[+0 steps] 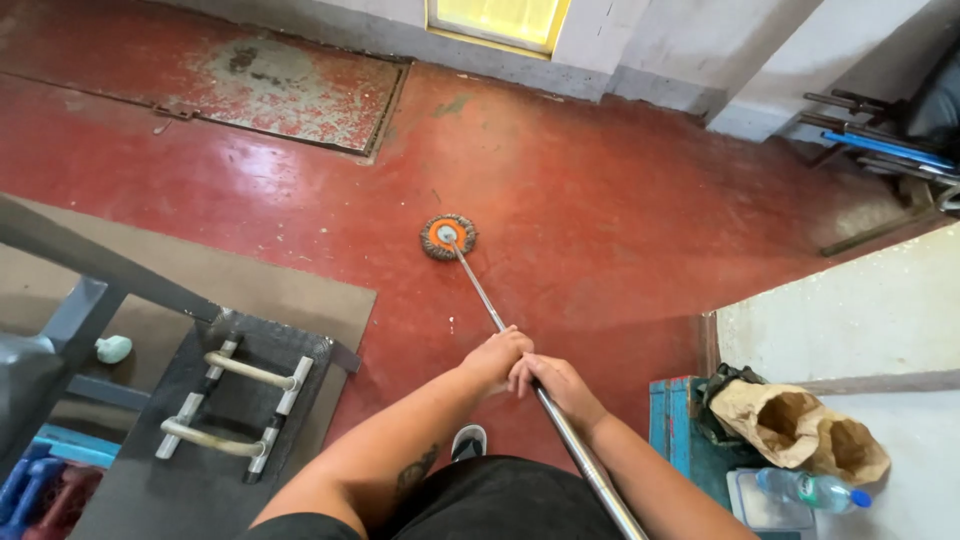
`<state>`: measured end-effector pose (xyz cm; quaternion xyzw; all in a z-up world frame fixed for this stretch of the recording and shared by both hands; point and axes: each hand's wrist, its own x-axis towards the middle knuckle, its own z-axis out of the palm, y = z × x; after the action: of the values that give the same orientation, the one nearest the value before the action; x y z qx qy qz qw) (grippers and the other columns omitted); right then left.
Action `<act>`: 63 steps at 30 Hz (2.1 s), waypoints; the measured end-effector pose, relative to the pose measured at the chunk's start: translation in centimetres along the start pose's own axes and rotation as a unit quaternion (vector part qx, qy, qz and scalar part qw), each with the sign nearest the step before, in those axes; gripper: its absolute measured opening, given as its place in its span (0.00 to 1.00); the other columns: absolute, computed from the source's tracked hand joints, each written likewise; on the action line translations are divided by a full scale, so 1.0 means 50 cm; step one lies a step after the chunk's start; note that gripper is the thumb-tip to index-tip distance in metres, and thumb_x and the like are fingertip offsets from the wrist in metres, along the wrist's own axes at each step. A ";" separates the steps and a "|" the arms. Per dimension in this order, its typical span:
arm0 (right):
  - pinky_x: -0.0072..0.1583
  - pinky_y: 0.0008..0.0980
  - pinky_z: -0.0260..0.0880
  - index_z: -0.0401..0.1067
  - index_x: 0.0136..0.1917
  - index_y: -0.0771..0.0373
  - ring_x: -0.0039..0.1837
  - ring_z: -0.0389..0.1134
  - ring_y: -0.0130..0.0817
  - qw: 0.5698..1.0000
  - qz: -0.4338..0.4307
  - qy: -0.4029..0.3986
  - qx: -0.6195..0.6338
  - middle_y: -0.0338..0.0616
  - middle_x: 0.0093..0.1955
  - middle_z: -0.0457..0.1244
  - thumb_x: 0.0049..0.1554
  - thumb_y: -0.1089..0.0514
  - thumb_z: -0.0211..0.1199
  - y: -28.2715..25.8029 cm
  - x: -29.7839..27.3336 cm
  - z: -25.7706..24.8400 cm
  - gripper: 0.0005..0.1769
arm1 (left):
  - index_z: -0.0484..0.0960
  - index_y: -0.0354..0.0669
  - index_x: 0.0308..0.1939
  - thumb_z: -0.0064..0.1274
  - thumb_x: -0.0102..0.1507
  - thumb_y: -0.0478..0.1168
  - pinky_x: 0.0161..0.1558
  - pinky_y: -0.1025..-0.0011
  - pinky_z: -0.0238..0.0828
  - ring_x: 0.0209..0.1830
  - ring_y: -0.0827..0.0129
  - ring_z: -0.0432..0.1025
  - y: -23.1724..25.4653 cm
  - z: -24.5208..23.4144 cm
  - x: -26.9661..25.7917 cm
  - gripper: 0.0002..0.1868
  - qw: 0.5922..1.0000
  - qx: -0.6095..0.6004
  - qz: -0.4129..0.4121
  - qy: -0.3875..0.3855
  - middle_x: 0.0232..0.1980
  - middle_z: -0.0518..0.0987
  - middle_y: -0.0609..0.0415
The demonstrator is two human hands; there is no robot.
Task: Mopping the floor in a gym environment around various fitness equipment.
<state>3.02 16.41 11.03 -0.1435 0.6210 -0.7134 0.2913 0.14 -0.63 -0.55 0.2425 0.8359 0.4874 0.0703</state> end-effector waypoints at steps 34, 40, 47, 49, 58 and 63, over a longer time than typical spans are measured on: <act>0.52 0.37 0.58 0.62 0.29 0.61 0.39 0.61 0.35 0.991 -0.076 -0.057 -0.098 0.40 0.31 0.58 0.66 0.41 0.43 0.059 -0.796 0.198 0.31 | 0.76 0.46 0.35 0.62 0.52 0.36 0.72 0.49 0.57 0.51 0.57 0.74 0.446 0.438 -0.487 0.11 0.988 0.001 0.144 -0.058 0.40 0.77 0.54; 0.50 0.37 0.60 0.64 0.27 0.64 0.41 0.60 0.37 0.996 -0.085 0.018 -0.008 0.45 0.32 0.58 0.65 0.48 0.46 0.226 -0.777 0.198 0.29 | 0.76 0.47 0.33 0.60 0.53 0.38 0.57 0.58 0.68 0.49 0.52 0.72 0.309 0.507 -0.497 0.09 0.986 0.067 0.150 -0.039 0.40 0.77 0.51; 0.72 0.39 0.55 0.64 0.24 0.63 0.39 0.63 0.33 0.989 -0.071 -0.020 -0.126 0.40 0.29 0.59 0.67 0.52 0.46 0.217 -0.732 0.242 0.31 | 0.80 0.48 0.33 0.58 0.51 0.40 0.67 0.51 0.59 0.49 0.54 0.74 0.238 0.499 -0.511 0.08 0.952 0.242 0.160 -0.094 0.40 0.80 0.51; 0.64 0.43 0.58 0.64 0.25 0.63 0.39 0.62 0.34 0.994 -0.031 -0.028 -0.102 0.40 0.29 0.59 0.66 0.52 0.48 0.215 -0.778 0.267 0.29 | 0.80 0.48 0.34 0.58 0.53 0.42 0.65 0.52 0.61 0.49 0.54 0.74 0.294 0.479 -0.561 0.07 0.952 0.238 0.161 -0.107 0.40 0.79 0.50; 0.68 0.40 0.62 0.65 0.26 0.63 0.40 0.63 0.34 0.982 -0.133 -0.090 -0.098 0.41 0.27 0.60 0.65 0.53 0.48 0.118 -0.707 0.401 0.26 | 0.80 0.48 0.33 0.57 0.56 0.45 0.61 0.58 0.66 0.50 0.54 0.74 0.333 0.331 -0.645 0.07 0.965 0.178 0.129 -0.145 0.40 0.79 0.51; 0.46 0.35 0.62 0.67 0.30 0.62 0.35 0.62 0.35 0.996 0.071 -0.019 -0.057 0.42 0.28 0.61 0.64 0.50 0.47 0.205 -0.572 0.450 0.25 | 0.80 0.47 0.32 0.59 0.52 0.43 0.64 0.55 0.64 0.52 0.52 0.73 0.215 0.238 -0.631 0.08 0.979 0.154 0.093 -0.093 0.42 0.79 0.51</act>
<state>40.78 14.74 9.80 -0.1288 0.6635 -0.6515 0.3447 35.50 -1.92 -1.30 0.3713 0.8645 0.3328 0.0635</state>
